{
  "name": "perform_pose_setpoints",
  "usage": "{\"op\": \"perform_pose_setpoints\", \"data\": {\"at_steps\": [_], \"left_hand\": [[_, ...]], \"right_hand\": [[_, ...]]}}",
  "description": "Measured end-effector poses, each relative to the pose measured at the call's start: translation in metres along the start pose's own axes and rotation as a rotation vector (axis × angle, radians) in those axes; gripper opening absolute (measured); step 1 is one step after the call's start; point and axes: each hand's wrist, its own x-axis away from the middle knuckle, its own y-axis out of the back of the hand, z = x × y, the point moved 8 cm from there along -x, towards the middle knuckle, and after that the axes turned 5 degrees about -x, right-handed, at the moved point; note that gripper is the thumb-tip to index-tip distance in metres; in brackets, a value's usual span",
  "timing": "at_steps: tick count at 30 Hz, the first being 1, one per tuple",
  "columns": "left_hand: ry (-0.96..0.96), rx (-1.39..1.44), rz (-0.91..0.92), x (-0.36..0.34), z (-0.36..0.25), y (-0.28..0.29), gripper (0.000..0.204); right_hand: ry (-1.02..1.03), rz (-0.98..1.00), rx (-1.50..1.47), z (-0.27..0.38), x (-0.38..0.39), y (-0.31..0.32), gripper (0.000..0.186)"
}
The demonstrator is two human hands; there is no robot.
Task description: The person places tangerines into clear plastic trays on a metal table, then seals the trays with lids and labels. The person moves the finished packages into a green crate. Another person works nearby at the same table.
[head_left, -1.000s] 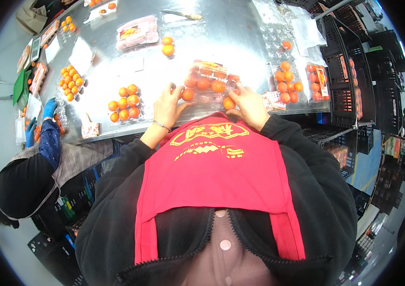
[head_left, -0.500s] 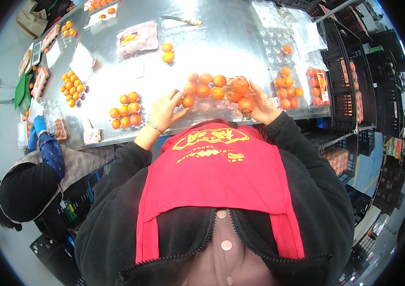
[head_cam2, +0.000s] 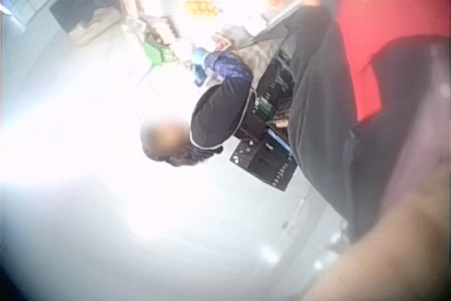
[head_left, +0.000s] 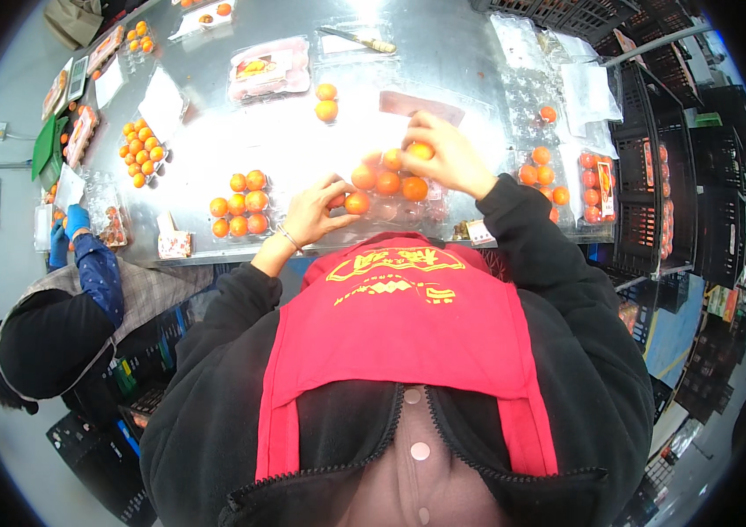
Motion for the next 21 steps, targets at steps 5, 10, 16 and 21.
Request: {"op": "perform_pose_setpoints", "data": {"at_steps": [5, 10, 16, 21], "left_hand": [[-0.045, 0.094, -0.031, -0.002, 0.003, 0.003, 0.044], [-0.047, 0.226, 0.003, -0.004, 0.006, 0.001, 0.042], [-0.05, 0.277, 0.075, -0.006, 0.008, -0.001, 0.042], [-0.094, 0.312, 0.124, -0.011, 0.003, -0.001, 0.039]], "right_hand": [[0.212, 0.138, 0.341, 0.029, 0.007, -0.035, 0.03], [0.338, 0.196, 0.485, 0.042, 0.007, -0.068, 0.023], [0.171, 0.149, 0.521, 0.041, 0.009, -0.08, 0.041], [0.09, 0.252, 0.664, 0.04, 0.001, -0.098, 0.021]]}}
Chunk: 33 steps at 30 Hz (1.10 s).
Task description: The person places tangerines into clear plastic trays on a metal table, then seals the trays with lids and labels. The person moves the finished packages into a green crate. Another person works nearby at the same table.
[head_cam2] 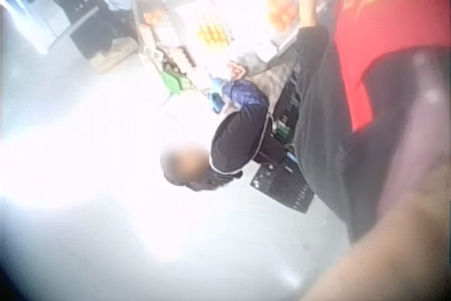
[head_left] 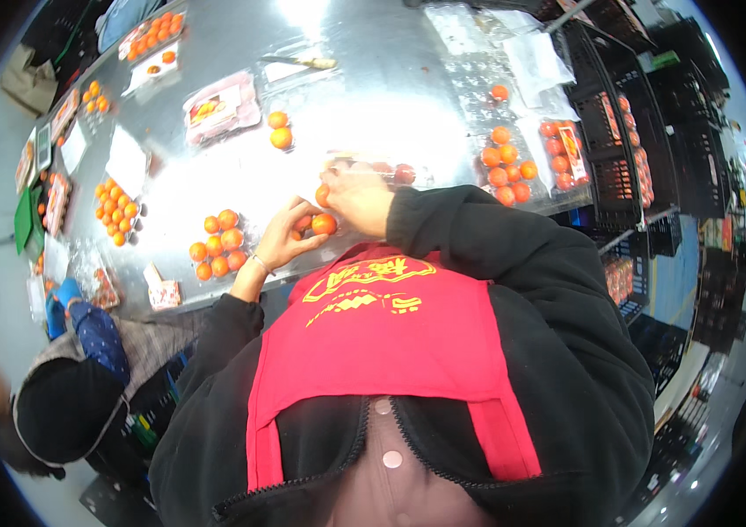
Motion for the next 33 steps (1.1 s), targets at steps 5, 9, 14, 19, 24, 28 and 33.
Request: {"op": "perform_pose_setpoints", "data": {"at_steps": [5, 9, 14, 19, 24, 28, 33], "left_hand": [[-0.017, -0.018, 0.013, -0.002, 0.001, 0.002, 0.037], [-0.023, -0.001, 0.04, -0.003, 0.004, 0.002, 0.036], [-0.147, -0.018, 0.013, -0.006, 0.001, 0.005, 0.036], [0.41, 0.553, 0.068, 0.017, 0.067, 0.003, 0.033], [0.453, 0.986, -0.292, 0.023, 0.1, 0.05, 0.05], [0.211, 1.229, -0.278, -0.032, 0.072, 0.1, 0.052], [0.128, 1.295, 0.003, -0.152, 0.003, 0.106, 0.054]], "right_hand": [[-0.114, 0.201, 0.006, 0.002, -0.005, -0.015, 0.03], [-0.11, 0.156, -0.029, 0.002, -0.005, -0.006, 0.031], [-0.207, 0.196, -0.106, -0.016, 0.0, 0.008, 0.034], [-0.219, 0.11, -0.643, -0.034, 0.04, 0.049, 0.03], [-0.177, 0.09, -1.934, -0.046, 0.121, 0.051, 0.048], [-0.193, -0.616, -2.607, -0.108, 0.171, 0.021, 0.059], [-0.316, -0.991, -2.525, -0.211, 0.19, -0.003, 0.061]]}}
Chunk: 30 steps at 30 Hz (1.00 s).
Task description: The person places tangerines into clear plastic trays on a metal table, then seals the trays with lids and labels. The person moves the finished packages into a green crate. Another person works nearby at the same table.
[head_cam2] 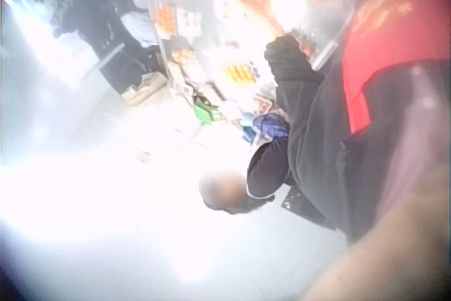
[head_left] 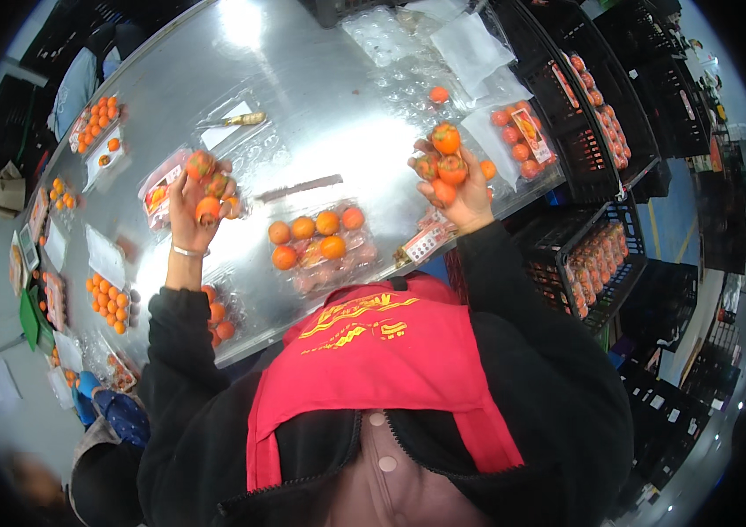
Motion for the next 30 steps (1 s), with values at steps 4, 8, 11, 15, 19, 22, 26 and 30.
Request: {"op": "perform_pose_setpoints", "data": {"at_steps": [4, 8, 11, 15, 19, 22, 26, 30], "left_hand": [[0.135, -0.035, 0.237, -0.084, 0.002, -0.069, 0.056], [0.232, -0.128, 0.372, -0.156, 0.027, -0.113, 0.061], [0.225, -0.582, 0.198, -0.205, 0.058, -0.107, 0.061], [0.348, -1.08, 0.275, -0.26, 0.12, -0.109, 0.053], [-0.23, -1.598, 0.568, -0.29, 0.166, -0.153, 0.046], [-0.179, -1.806, 0.537, -0.296, 0.182, -0.142, 0.049], [-0.203, -1.877, 0.533, -0.28, 0.165, -0.123, 0.045], [-0.06, -1.936, 0.51, -0.251, 0.157, -0.087, 0.046]], "right_hand": [[0.0, -0.012, 0.015, 0.023, -0.042, 0.01, 0.058], [-0.023, 0.075, -0.027, 0.03, -0.074, 0.01, 0.06], [-0.011, -0.011, 0.009, 0.037, -0.089, 0.029, 0.062], [-0.095, -0.072, 0.041, 0.047, -0.109, 0.06, 0.063], [-0.312, -0.089, 0.011, 0.045, -0.135, 0.077, 0.062], [-0.189, -0.368, 0.218, 0.054, -0.15, 0.092, 0.062], [-0.099, -0.184, 0.064, 0.061, -0.165, 0.059, 0.053], [-0.048, -0.236, 0.117, 0.066, -0.17, 0.06, 0.052]]}}
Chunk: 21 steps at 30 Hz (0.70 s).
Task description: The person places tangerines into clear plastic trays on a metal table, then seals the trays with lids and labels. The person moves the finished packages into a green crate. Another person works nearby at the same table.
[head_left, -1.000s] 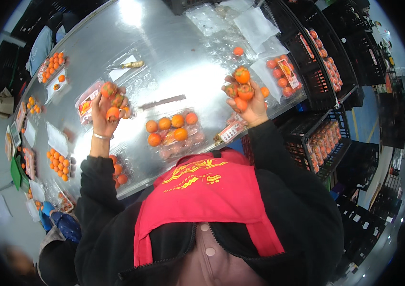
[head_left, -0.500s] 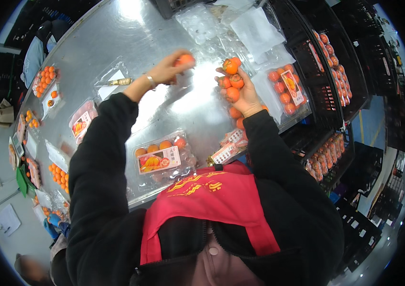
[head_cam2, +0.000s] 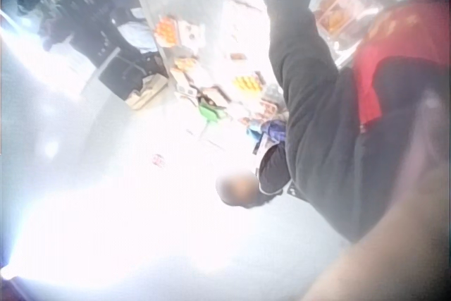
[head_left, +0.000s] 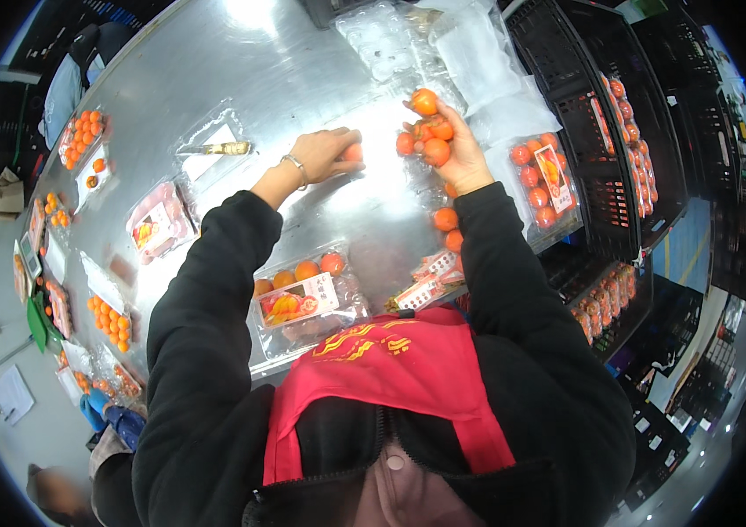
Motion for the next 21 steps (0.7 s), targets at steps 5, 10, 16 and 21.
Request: {"op": "perform_pose_setpoints", "data": {"at_steps": [5, 10, 16, 21], "left_hand": [[-0.004, 0.261, 0.011, 0.048, 0.022, -0.009, 0.044], [0.157, 0.891, -0.063, 0.078, 0.034, -0.001, 0.043], [0.234, 1.219, -0.196, 0.079, 0.024, 0.013, 0.051], [0.275, 1.316, -0.225, 0.081, 0.022, 0.012, 0.054]], "right_hand": [[0.055, -0.021, -0.053, 0.017, -0.017, 0.009, 0.05], [0.059, -0.001, 0.112, -0.006, -0.018, -0.003, 0.04], [0.459, -0.061, 1.023, -0.031, -0.017, -0.041, 0.02], [0.044, -0.155, 0.592, -0.039, -0.025, -0.013, 0.036]]}}
